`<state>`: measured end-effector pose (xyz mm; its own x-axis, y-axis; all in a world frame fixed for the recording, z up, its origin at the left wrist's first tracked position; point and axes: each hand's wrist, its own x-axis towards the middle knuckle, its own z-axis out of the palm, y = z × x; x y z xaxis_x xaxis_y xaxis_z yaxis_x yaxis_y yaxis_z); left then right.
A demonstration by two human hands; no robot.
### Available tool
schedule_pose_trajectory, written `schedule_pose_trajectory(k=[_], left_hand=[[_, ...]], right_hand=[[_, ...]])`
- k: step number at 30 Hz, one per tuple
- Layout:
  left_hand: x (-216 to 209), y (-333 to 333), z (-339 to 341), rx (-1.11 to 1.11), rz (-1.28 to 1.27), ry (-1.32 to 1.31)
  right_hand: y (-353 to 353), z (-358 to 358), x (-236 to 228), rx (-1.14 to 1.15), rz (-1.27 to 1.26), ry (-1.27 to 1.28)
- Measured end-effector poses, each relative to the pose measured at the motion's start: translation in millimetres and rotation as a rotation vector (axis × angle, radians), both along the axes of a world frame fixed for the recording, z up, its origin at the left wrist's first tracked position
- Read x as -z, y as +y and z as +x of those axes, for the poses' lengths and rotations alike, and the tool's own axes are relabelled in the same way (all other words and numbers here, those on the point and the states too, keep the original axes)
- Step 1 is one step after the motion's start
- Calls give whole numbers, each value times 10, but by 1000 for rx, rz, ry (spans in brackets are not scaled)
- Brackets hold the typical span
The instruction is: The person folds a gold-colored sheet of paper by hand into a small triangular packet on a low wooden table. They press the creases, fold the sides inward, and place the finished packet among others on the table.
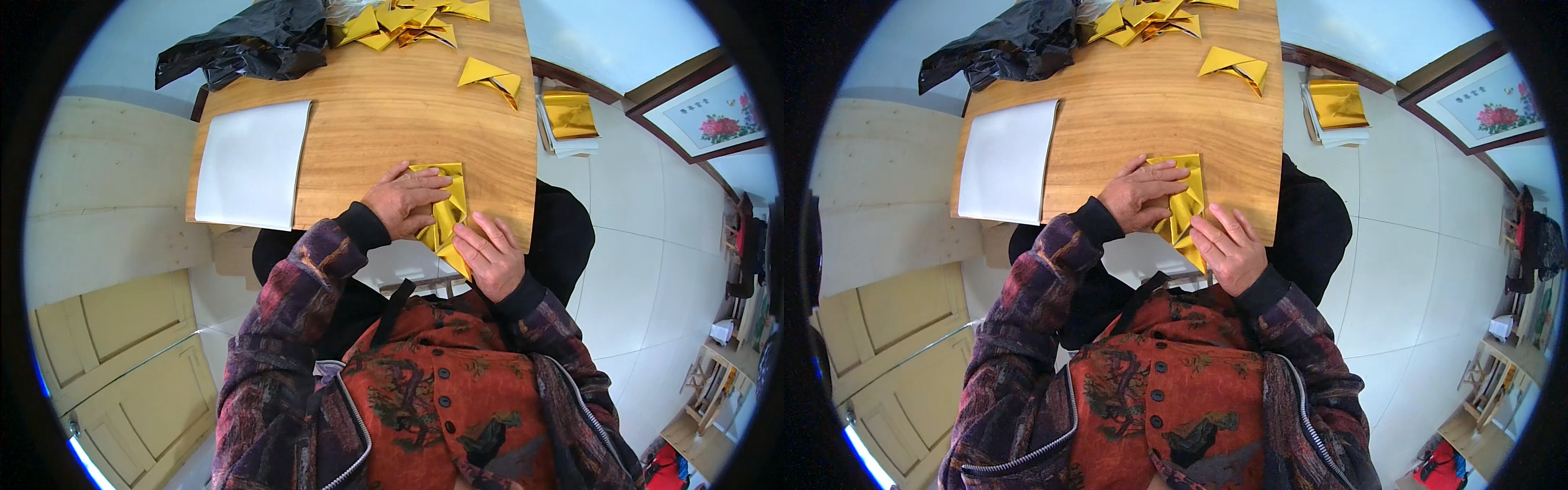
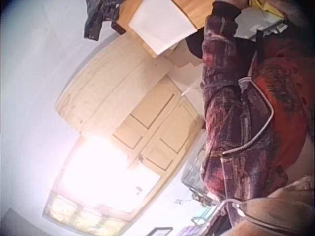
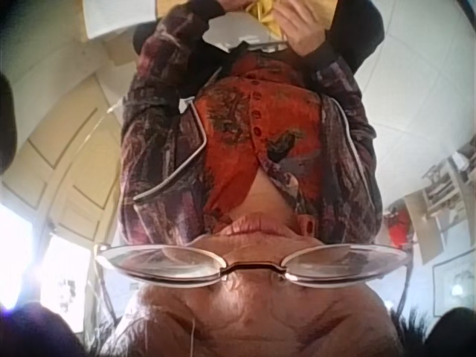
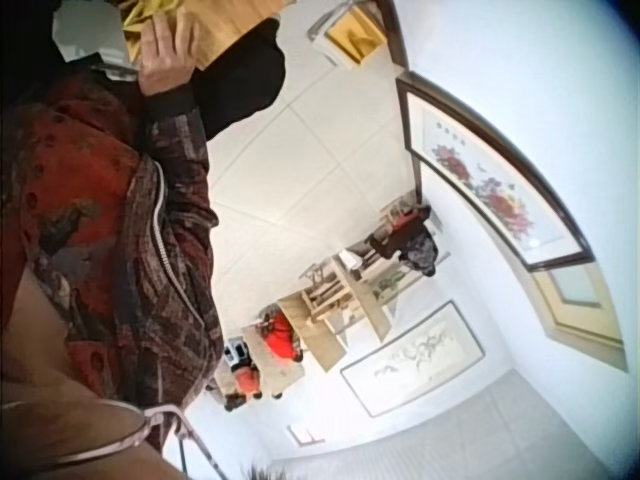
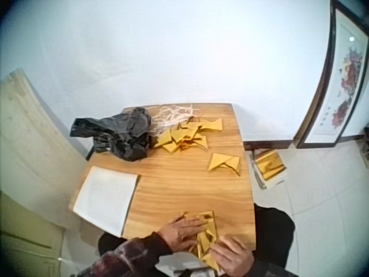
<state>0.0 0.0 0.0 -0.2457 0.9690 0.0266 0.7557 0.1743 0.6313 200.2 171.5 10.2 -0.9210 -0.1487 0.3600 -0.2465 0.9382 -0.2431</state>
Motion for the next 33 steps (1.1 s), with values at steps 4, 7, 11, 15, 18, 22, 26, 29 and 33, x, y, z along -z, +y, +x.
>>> schedule_pose_trajectory(k=[4, 7, 11, 15, 18, 22, 26, 29, 33], left_hand=[[31, 69, 88, -16, 57, -18], [-14, 56, 72, -41, 54, 6], [-61, 40, 76, -42, 25, 18], [-88, 11, 29, 3, 4, 25], [-102, -19, 17, 29, -3, 37], [-123, -42, 28, 36, -11, 32], [-146, -37, 32, 37, -18, 23], [-158, -33, 36, 35, -30, 10], [-169, -35, 35, 36, -30, -3]], right_hand=[[55, 67, -22, 5, 14, -13], [35, 11, 0, 4, 24, 11], [2, 14, 3, 22, 30, 5], [-21, 7, 3, 46, -18, -9], [-38, 3, 4, 55, -52, -16], [-41, 13, -19, 51, -52, -22], [-42, 5, -36, 47, -61, -23], [-48, 7, -56, 61, -66, -29], [-54, 9, -73, 61, -72, -30]])
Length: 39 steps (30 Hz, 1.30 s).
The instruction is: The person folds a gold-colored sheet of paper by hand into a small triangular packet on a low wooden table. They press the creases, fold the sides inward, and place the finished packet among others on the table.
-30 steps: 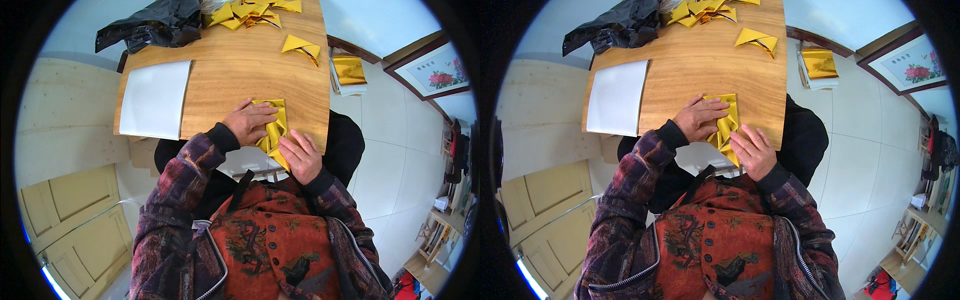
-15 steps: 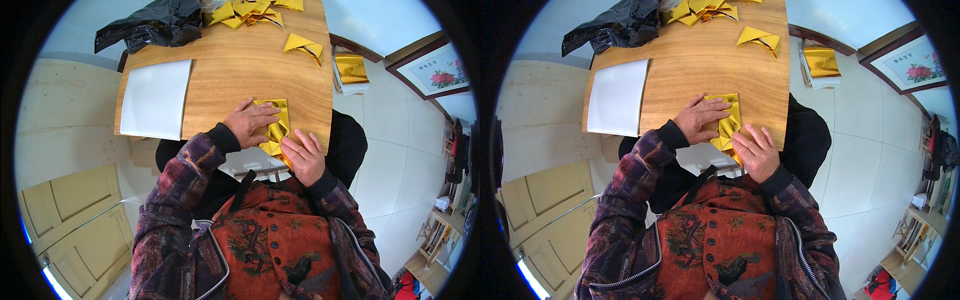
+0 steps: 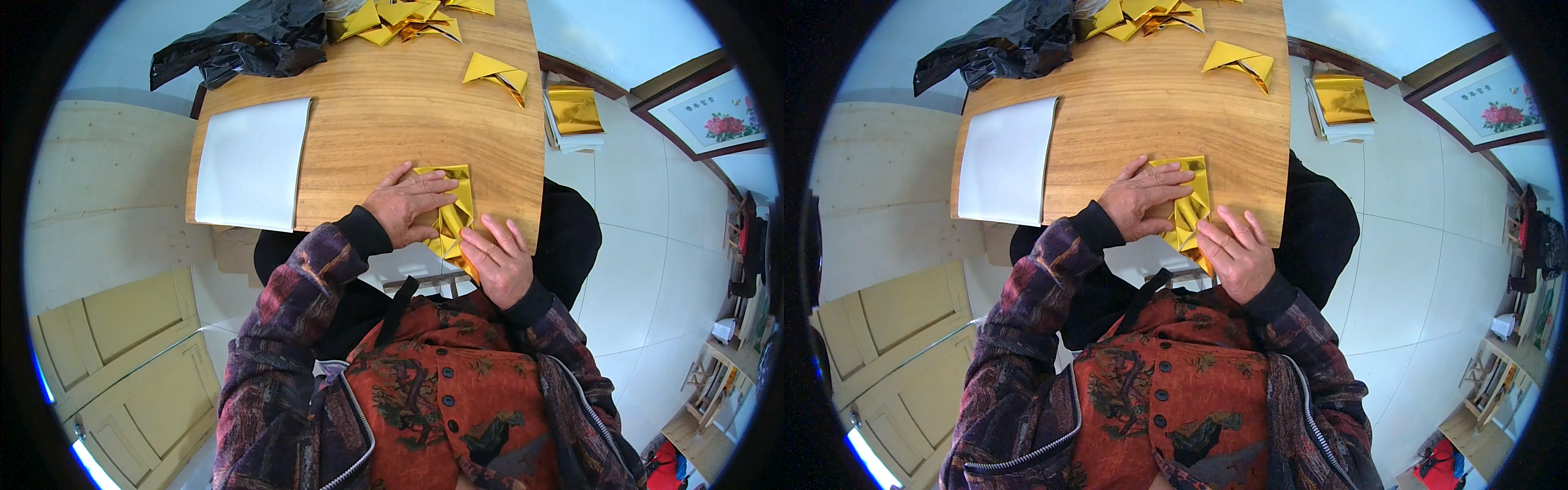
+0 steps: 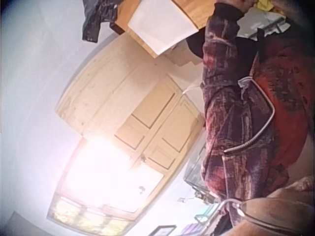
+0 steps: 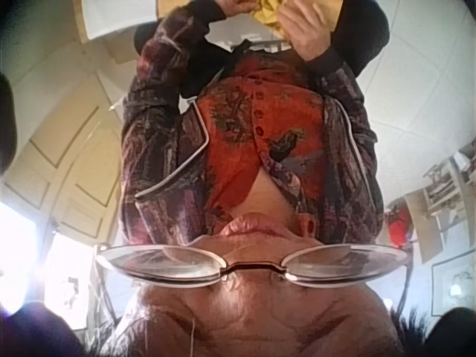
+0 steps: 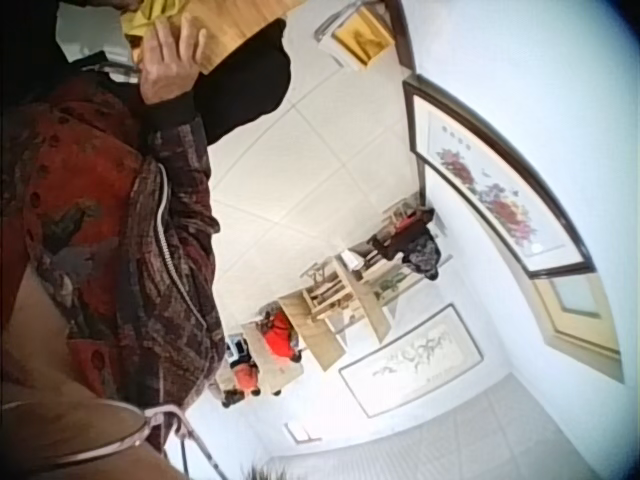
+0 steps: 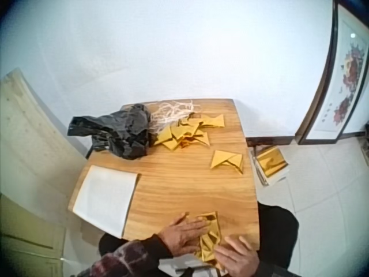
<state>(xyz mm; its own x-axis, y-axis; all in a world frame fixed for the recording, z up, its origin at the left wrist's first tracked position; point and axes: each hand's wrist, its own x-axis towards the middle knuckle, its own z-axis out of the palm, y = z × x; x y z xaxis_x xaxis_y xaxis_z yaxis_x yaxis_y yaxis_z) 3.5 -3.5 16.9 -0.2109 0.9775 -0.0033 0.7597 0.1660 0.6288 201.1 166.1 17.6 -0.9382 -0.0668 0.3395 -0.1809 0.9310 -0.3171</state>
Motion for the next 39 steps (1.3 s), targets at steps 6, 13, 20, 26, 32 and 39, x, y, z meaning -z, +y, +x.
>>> schedule_pose_trajectory(k=[6, 13, 20, 26, 32, 39], left_hand=[[16, -1, 0, -3, 16, -10], [47, 23, 46, -50, 38, 16], [19, 34, 78, -58, 23, 39], [34, 20, 79, -51, 38, 71], [47, 20, 70, -46, 23, 64], [63, 34, 106, -102, 61, 63]], right_hand=[[3, 18, 7, -4, 6, -8], [13, 24, 29, -16, 18, -2], [21, -19, -22, 11, -161, -44], [40, -125, -111, 40, -490, -119], [-2, -225, -172, 214, -696, -300], [5, -141, -169, 40, -657, -185]])
